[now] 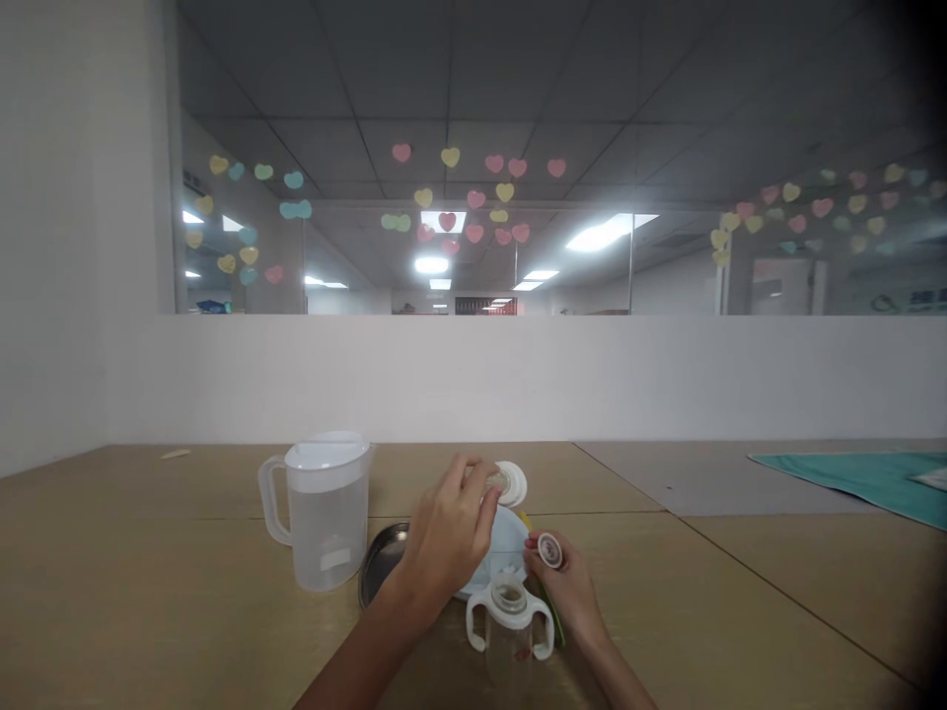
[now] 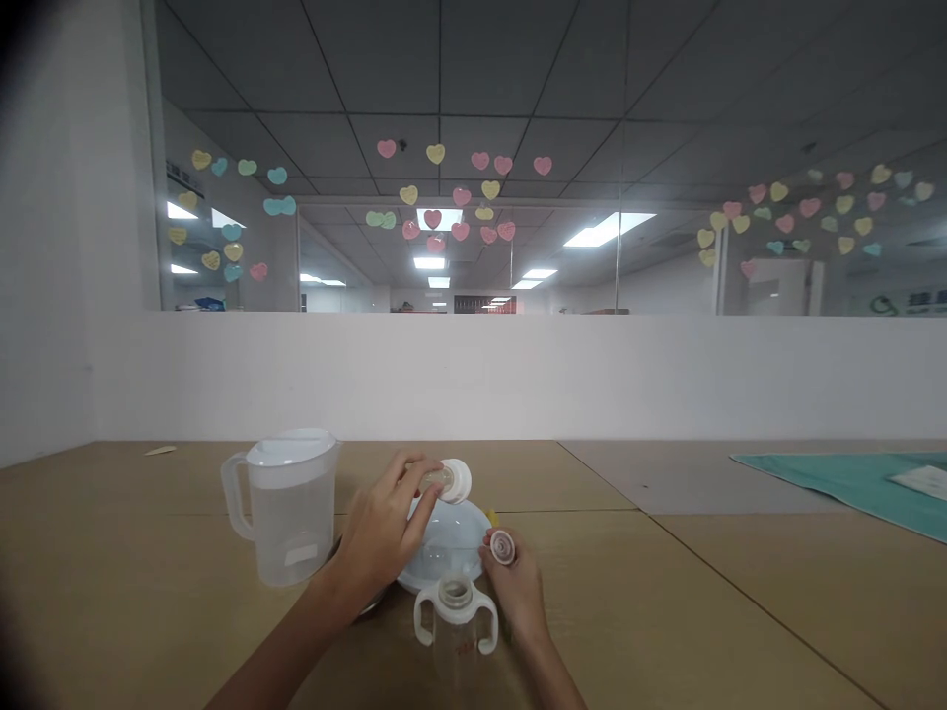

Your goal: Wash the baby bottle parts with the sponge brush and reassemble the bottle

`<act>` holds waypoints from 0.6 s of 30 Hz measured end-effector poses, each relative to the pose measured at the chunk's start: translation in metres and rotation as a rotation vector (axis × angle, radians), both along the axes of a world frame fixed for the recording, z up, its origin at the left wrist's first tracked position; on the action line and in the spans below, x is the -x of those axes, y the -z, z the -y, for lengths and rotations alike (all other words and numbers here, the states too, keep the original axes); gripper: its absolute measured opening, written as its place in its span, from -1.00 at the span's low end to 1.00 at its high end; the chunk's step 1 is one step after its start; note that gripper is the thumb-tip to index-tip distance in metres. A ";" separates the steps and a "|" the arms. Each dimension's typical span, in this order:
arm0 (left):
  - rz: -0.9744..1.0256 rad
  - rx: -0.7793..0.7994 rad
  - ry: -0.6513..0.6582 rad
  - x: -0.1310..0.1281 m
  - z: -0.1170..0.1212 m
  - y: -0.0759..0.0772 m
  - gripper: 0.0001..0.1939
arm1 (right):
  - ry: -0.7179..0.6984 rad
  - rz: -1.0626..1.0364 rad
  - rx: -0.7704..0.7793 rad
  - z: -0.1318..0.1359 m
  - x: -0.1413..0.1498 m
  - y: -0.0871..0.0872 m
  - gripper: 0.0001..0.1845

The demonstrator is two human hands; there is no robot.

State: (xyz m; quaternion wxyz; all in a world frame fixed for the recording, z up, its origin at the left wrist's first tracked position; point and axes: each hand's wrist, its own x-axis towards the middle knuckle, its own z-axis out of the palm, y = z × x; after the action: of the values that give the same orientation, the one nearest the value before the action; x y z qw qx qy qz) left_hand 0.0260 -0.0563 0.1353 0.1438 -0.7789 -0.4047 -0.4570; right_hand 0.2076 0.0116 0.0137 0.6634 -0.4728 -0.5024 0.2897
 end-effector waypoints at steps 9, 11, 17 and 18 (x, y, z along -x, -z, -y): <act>-0.001 0.003 0.004 0.000 -0.001 0.001 -0.78 | -0.091 -0.013 -0.022 0.007 0.006 -0.005 -0.62; -0.010 0.005 -0.003 0.000 -0.002 0.001 -0.79 | -0.064 0.038 -0.021 0.008 0.007 -0.005 -0.57; -0.061 0.018 -0.017 -0.001 -0.004 0.003 -0.78 | -0.105 0.104 0.070 0.009 0.010 -0.001 -0.28; -0.070 0.026 -0.018 -0.001 -0.004 0.003 -0.78 | -0.104 0.097 0.066 0.009 0.011 0.000 -0.26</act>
State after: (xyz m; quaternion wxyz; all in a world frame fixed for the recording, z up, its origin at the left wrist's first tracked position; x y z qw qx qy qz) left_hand 0.0272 -0.0519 0.1323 0.1521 -0.7926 -0.4122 -0.4228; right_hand 0.1963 0.0029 0.0136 0.6063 -0.4815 -0.5479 0.3169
